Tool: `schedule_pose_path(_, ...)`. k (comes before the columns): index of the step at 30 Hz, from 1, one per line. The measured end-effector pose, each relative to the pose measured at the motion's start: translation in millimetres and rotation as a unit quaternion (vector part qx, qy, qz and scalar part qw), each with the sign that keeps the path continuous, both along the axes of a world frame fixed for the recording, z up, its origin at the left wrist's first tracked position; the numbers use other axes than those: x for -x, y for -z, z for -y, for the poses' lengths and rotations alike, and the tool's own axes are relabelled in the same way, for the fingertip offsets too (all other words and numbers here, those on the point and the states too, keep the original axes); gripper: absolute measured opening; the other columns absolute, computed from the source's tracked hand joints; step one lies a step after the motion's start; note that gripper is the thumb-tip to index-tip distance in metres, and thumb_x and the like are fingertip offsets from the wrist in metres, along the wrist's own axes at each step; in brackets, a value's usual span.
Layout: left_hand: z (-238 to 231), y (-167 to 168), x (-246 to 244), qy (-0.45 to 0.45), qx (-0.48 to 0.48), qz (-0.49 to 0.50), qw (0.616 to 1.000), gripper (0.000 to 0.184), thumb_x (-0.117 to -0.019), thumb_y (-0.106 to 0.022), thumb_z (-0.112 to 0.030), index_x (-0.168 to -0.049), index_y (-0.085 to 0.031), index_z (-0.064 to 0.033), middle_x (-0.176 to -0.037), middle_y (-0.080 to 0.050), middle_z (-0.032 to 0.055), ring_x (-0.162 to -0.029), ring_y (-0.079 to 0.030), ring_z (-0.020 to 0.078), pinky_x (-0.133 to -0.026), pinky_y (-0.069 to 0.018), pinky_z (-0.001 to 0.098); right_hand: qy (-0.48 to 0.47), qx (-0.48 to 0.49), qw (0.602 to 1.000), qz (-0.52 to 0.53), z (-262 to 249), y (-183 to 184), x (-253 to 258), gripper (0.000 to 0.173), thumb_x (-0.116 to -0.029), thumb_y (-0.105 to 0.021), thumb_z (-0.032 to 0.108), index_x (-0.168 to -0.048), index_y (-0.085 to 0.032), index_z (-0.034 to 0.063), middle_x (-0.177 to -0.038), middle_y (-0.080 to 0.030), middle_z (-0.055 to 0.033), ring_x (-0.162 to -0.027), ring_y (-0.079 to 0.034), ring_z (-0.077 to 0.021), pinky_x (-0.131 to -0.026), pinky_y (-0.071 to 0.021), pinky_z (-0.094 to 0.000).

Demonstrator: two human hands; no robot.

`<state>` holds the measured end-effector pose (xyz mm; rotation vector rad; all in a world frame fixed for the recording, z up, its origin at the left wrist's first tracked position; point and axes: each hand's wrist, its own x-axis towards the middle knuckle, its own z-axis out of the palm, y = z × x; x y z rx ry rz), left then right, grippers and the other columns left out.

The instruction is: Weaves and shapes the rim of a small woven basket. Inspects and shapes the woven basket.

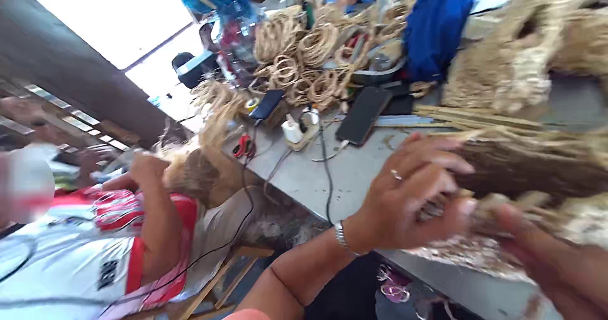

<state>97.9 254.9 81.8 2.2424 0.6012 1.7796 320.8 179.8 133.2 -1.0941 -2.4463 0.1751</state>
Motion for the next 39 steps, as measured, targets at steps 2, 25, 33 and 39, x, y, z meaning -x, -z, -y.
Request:
schedule_pose_path(2, -1.1, 1.0, -0.6, 0.006, -0.008, -0.004, 1.0, 0.016, -0.0979, -0.058, -0.017, -0.085, -0.057, -0.0074, -0.113, -0.068, 0.0121, -0.133, -0.053, 0.0306, -0.122, -0.0305, 0.0536, 0.045, -0.091, 0.993, -0.054, 5.3, 13.3, 2.4, 0.034, -0.1068, -0.054, 0.017, -0.137, -0.066, 0.0066, -0.092, -0.074, -0.0195, -0.073, -0.07, -0.0298, -0.065, -0.0557, -0.0399)
schedule_pose_path(25, 15.2, -51.4, 7.0, -0.07, -0.011, -0.268, 0.961, 0.031, -0.1005, -0.037, -0.001, -0.121, -0.06, -0.0037, -0.117, -0.067, 0.0078, -0.113, -0.062, 0.0218, -0.104, -0.0462, 0.0445, 0.16, -0.11, 0.968, -0.156, 25.0, 18.3, 9.0, 0.021, -0.1006, -0.057, 0.018, -0.104, -0.076, 0.0088, -0.089, -0.069, -0.0018, -0.069, -0.063, -0.0077, -0.061, -0.0546, -0.0247)
schedule_pose_path(33, 9.5, -48.2, 4.0, -0.039, -0.01, -0.244, 0.969, 0.03, -0.1005, -0.062, -0.022, -0.127, -0.068, -0.0102, -0.106, -0.068, 0.0026, -0.099, -0.061, 0.0162, -0.096, -0.0407, 0.0468, 0.208, -0.228, 0.948, -0.074, 13.1, 9.7, 10.0, 0.021, -0.1031, -0.054, 0.011, -0.107, -0.074, 0.0023, -0.091, -0.069, -0.0125, -0.077, -0.069, -0.0256, -0.06, -0.0566, -0.0389)
schedule_pose_path(39, 9.6, -41.9, -1.2, -0.093, -0.036, -0.248, 0.964, 0.029, -0.102, -0.062, -0.022, -0.127, -0.068, -0.008, -0.103, -0.065, 0.008, -0.097, -0.06, 0.0212, -0.094, -0.0394, 0.0463, 0.198, -0.191, 0.949, -0.154, 10.0, -1.0, 13.4, 0.02, -0.102, -0.059, 0.015, -0.11, -0.073, 0.0039, -0.095, -0.066, -0.0089, -0.071, -0.059, -0.0141, -0.061, -0.0515, -0.0275)
